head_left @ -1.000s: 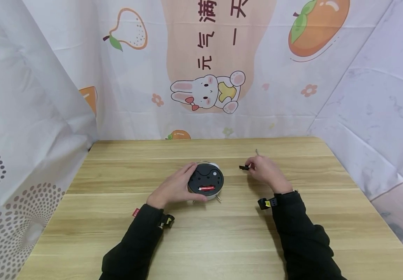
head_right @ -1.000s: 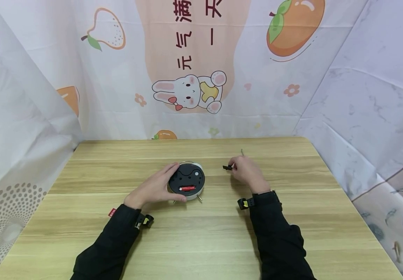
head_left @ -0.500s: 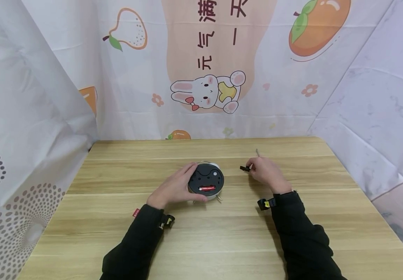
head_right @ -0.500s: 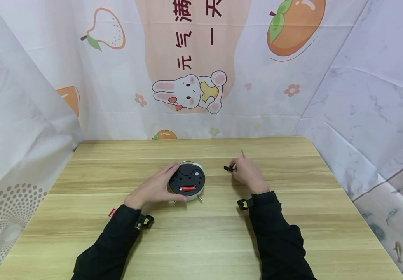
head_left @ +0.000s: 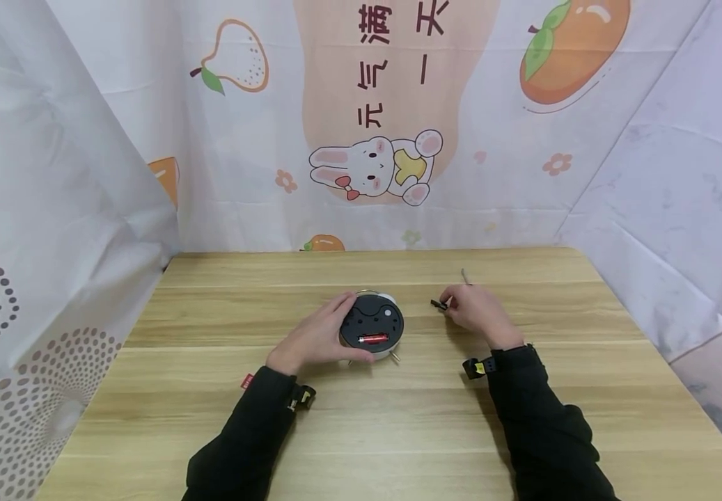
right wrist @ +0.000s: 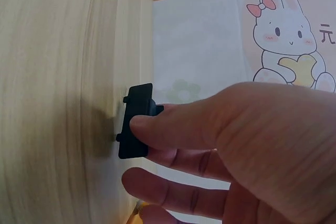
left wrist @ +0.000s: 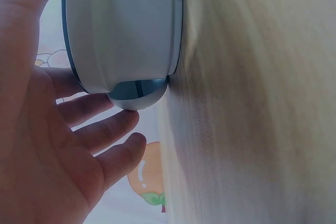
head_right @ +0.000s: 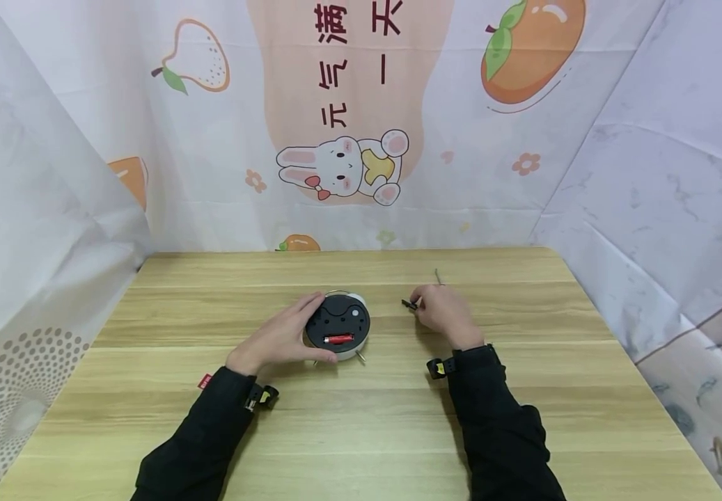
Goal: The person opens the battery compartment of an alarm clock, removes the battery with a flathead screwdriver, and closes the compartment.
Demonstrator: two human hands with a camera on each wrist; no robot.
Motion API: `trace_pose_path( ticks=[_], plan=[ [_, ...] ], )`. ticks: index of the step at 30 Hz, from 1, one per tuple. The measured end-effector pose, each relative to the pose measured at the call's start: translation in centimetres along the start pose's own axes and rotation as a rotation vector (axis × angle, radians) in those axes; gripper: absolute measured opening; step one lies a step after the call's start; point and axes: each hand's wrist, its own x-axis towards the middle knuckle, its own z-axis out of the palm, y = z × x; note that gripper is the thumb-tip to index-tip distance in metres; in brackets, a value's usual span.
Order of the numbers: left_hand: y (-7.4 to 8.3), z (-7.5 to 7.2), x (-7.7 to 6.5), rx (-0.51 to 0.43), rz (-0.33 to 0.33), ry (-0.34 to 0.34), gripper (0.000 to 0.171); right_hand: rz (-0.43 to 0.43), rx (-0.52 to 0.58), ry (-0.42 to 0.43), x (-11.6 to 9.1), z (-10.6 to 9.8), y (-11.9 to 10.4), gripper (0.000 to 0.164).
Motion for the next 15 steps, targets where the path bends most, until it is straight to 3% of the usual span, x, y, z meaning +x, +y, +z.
trace_pose_path(
  ticks=[15],
  plan=[
    [0.03, -0.06, -0.08, 0.012, -0.009, -0.005, 0.126, -0.013, 0.03, -0.06, 0.05, 0.05, -0.25, 0.023]
  ],
)
